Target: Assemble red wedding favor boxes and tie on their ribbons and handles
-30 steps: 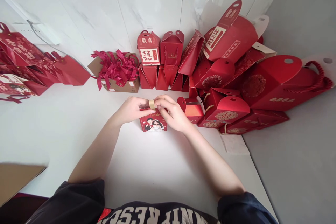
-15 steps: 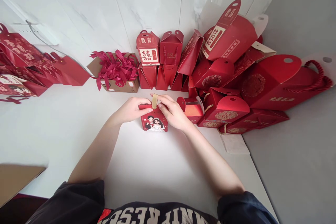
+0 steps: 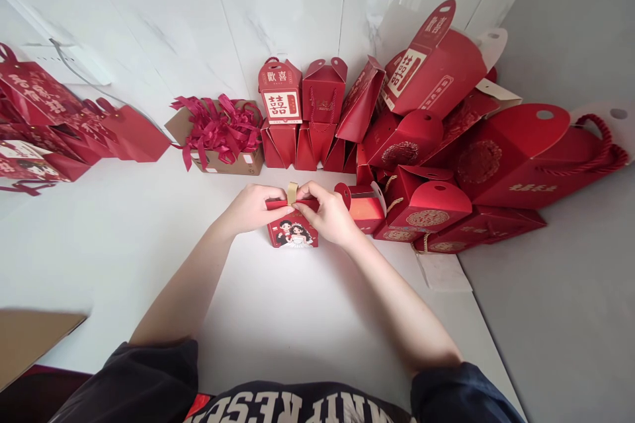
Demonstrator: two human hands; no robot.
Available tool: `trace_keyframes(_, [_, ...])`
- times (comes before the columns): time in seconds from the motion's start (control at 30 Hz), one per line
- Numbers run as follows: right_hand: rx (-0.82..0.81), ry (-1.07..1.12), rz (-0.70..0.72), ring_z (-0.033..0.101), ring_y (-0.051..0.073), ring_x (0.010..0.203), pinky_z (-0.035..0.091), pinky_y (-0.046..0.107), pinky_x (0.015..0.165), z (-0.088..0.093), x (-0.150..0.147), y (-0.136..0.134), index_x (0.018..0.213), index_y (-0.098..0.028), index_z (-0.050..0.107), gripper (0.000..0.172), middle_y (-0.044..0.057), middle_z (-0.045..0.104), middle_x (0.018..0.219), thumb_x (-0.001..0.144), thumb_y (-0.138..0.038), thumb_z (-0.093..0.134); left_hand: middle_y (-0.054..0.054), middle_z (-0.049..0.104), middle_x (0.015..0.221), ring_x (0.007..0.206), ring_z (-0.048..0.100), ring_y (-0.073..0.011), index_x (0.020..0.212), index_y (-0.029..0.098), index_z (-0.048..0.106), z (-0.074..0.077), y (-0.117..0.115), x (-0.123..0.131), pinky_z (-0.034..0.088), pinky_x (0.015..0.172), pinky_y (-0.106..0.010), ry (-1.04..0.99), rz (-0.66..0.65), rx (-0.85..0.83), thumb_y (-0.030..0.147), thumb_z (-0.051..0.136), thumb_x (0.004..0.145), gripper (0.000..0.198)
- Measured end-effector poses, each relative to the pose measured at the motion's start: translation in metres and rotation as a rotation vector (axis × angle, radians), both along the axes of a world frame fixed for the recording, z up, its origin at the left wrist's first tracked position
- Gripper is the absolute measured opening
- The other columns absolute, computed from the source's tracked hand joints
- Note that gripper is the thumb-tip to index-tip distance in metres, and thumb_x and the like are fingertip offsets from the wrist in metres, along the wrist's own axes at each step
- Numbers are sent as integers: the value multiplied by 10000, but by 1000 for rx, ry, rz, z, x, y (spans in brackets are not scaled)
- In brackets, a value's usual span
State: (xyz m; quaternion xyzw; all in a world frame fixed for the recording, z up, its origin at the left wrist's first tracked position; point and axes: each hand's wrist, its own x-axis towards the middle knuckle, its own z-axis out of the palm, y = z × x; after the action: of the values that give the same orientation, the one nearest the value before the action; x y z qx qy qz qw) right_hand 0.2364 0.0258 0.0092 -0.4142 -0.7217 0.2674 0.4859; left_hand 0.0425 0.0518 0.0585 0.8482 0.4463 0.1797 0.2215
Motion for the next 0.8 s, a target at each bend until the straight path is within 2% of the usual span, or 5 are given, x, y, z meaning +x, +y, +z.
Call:
trace_keyframes(0.13, [2, 9, -44, 629, 152, 735, 509, 282, 700, -3, -1, 0, 852, -207, 625, 58, 7, 678, 844, 855, -265, 625, 5, 593, 589, 539, 458, -123, 683, 192, 663, -2, -1, 3, 303, 523, -245, 3, 28, 33, 405, 574, 816, 267])
trace_keyframes(0.37, [-42, 18, -22, 665, 179, 829, 511, 300, 723, -5, 0, 1, 908, -212, 682, 114, 26, 725, 941, 886, -279, 593, 1, 641, 641, 574, 526, -148, 775, 219, 717, 0, -3, 4, 342, 555, -247, 20, 21, 39, 425, 573, 828, 257])
trace_keyframes(0.53, [4, -64, -45, 639, 149, 717, 498, 276, 646, -1, 2, 0, 910, -214, 645, 82, 9, 712, 907, 898, -245, 571, -14, 698, 778, 673, 587, -163, 919, 218, 726, 1, -2, 0, 379, 588, -245, -55, 9, -7, 385, 550, 850, 252])
trace_keyframes(0.67, [171, -130, -16, 649, 182, 864, 524, 320, 764, 1, 2, 0, 942, -227, 633, 89, 32, 698, 949, 918, -216, 548, -10, 639, 650, 594, 528, -147, 748, 192, 684, -1, 1, -2, 337, 549, -257, -27, 29, 34, 398, 544, 852, 270])
trace_keyframes(0.8, [314, -181, -3, 640, 197, 961, 531, 352, 840, -4, 4, 3, 1001, -244, 629, 116, 62, 677, 1017, 937, -225, 534, 12, 494, 521, 517, 410, -126, 585, 184, 546, -1, 3, -3, 276, 529, -270, 49, 15, 102, 407, 514, 869, 363])
